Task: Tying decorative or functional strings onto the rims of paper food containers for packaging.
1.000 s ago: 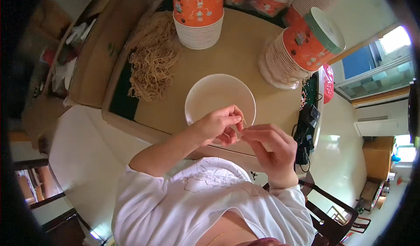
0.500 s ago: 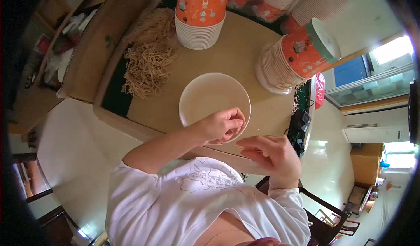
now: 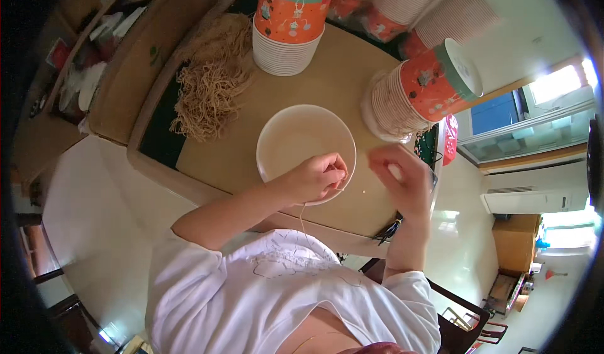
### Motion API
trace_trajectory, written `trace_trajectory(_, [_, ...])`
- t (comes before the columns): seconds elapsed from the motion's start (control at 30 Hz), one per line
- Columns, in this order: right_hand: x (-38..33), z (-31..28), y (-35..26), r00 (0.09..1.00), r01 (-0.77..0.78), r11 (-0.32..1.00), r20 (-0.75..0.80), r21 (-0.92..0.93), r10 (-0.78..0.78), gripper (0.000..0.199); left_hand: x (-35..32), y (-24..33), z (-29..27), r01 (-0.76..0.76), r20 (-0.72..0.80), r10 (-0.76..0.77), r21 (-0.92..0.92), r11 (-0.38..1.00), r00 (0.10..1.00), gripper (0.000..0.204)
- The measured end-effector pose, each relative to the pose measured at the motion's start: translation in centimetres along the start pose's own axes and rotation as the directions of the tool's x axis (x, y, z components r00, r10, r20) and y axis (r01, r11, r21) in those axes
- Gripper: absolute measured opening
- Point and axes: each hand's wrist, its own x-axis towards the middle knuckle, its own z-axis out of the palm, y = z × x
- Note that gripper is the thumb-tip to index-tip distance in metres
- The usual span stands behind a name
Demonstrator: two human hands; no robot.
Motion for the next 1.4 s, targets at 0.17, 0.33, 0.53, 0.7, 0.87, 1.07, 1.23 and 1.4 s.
trace_trajectory(0.17, [2.2, 1.0, 5.0, 0.894, 0.24, 0.95, 0.427, -0.2, -0.136, 0.021, 0.9, -2.5, -0.5, -0.373, -0.067, 0.405, 0.28, 0.885, 0.912, 0.009])
trace_trajectory(0.33, [1.8, 1.8, 5.9, 0.902, 0.183, 0.951, 0.427, -0.248, -0.062, 0.016, 0.3, -2.4, -0.5, -0.374, -0.149, 0.466, 0.413, 0.831, 0.872, 0.012])
trace_trajectory(0.53, [1.5, 2.4, 5.4, 0.934, -0.048, 0.982, 0.339, -0.181, 0.108, 0.006, -2.2, 0.4, -0.6, -0.33, -0.023, 0.453, 0.65, 0.684, 0.891, 0.015])
trace_trajectory(0.7, [1.1, 2.9, 6.8, 0.937, -0.155, 0.987, 0.325, 0.053, 0.129, 0.003, -2.1, -1.1, -1.4, -0.469, 0.168, 0.697, 0.842, 0.266, 0.697, 0.01])
trace_trajectory(0.87, [1.0, 2.9, 6.9, 0.941, -0.125, 0.991, 0.322, 0.042, 0.105, 0.006, -2.0, -0.7, -0.5, -0.323, 0.179, 0.694, 0.943, 0.081, 0.697, 0.01])
trace_trajectory(1.07, [0.3, 3.6, 7.3, 0.948, -0.171, 0.984, 0.281, 0.058, 0.148, 0.009, -1.4, -0.6, -0.8, -0.249, 0.31, 0.709, 0.949, -0.193, 0.633, 0.01])
trace_trajectory(1.23, [-0.5, 4.6, 8.2, 0.967, -0.17, 0.984, 0.204, 0.054, 0.156, 0.009, -1.3, -0.8, -0.9, -0.323, 0.208, 0.692, 0.946, 0.039, 0.692, 0.012])
trace_trajectory(1.4, [-1.8, 6.4, 8.3, 0.998, -0.059, 0.994, 0.039, 0.088, 0.056, 0.008, -1.7, -0.1, -1.1, -0.263, -0.034, 0.501, 0.82, 0.509, 0.865, 0.014])
